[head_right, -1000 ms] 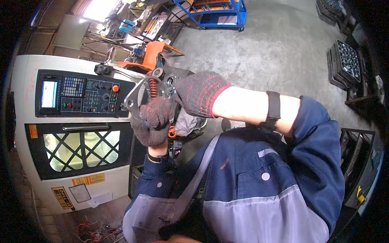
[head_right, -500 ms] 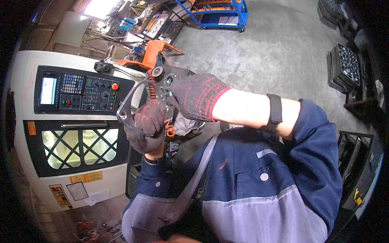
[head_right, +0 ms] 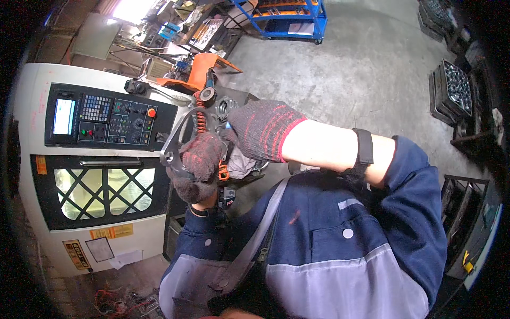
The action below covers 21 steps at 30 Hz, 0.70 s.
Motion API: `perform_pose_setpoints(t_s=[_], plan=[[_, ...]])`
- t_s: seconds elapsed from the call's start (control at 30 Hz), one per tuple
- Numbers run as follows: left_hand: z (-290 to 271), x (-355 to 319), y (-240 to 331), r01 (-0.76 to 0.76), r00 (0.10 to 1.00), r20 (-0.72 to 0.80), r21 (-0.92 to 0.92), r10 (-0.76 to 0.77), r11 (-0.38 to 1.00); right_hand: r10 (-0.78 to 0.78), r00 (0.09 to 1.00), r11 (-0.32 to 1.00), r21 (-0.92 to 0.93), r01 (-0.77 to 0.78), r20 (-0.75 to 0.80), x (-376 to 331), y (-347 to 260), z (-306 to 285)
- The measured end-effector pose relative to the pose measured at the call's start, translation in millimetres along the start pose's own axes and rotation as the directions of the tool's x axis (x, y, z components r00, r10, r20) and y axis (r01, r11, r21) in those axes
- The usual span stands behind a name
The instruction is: The person uses a handheld deburring tool to smooth the edges of several metal flanges. They pick up each part from a stack, rotate it to access different edges, and scrape the tool along the perimeter before placing the part back down.
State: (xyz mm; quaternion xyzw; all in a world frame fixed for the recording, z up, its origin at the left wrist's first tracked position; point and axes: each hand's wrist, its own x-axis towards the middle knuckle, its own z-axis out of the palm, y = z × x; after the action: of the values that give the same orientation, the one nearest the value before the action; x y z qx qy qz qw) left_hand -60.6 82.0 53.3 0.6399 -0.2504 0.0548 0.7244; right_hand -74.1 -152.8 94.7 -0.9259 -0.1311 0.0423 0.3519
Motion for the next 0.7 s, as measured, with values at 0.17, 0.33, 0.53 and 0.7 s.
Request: perform_pose_setpoints(t_s=[0.17,0.33,0.53,0.7], plan=[[-1.1,9.7,-12.9,-0.133,0.989,-0.069,-0.038,0.130,0.990,0.010,0.993,0.988,0.152,-0.029,0.120,-6.9,8.5,-2.5],[29.3,48.4,27.6,0.017,0.980,0.152,-0.703,0.126,0.711,0.052,0.997,0.851,0.525,-0.011,-0.063,-8.0,26.4,1.9],[31.6,51.8,31.4,0.194,0.961,0.089,-0.890,-0.260,0.412,-0.056,0.989,0.668,0.731,0.137,-0.134,-0.8,26.9,6.0],[34.1,46.9,19.4,0.259,0.912,0.106,-0.897,-0.396,0.357,0.136,0.985,0.616,0.769,-0.171,0.111,-3.0,10.2,-2.2]])
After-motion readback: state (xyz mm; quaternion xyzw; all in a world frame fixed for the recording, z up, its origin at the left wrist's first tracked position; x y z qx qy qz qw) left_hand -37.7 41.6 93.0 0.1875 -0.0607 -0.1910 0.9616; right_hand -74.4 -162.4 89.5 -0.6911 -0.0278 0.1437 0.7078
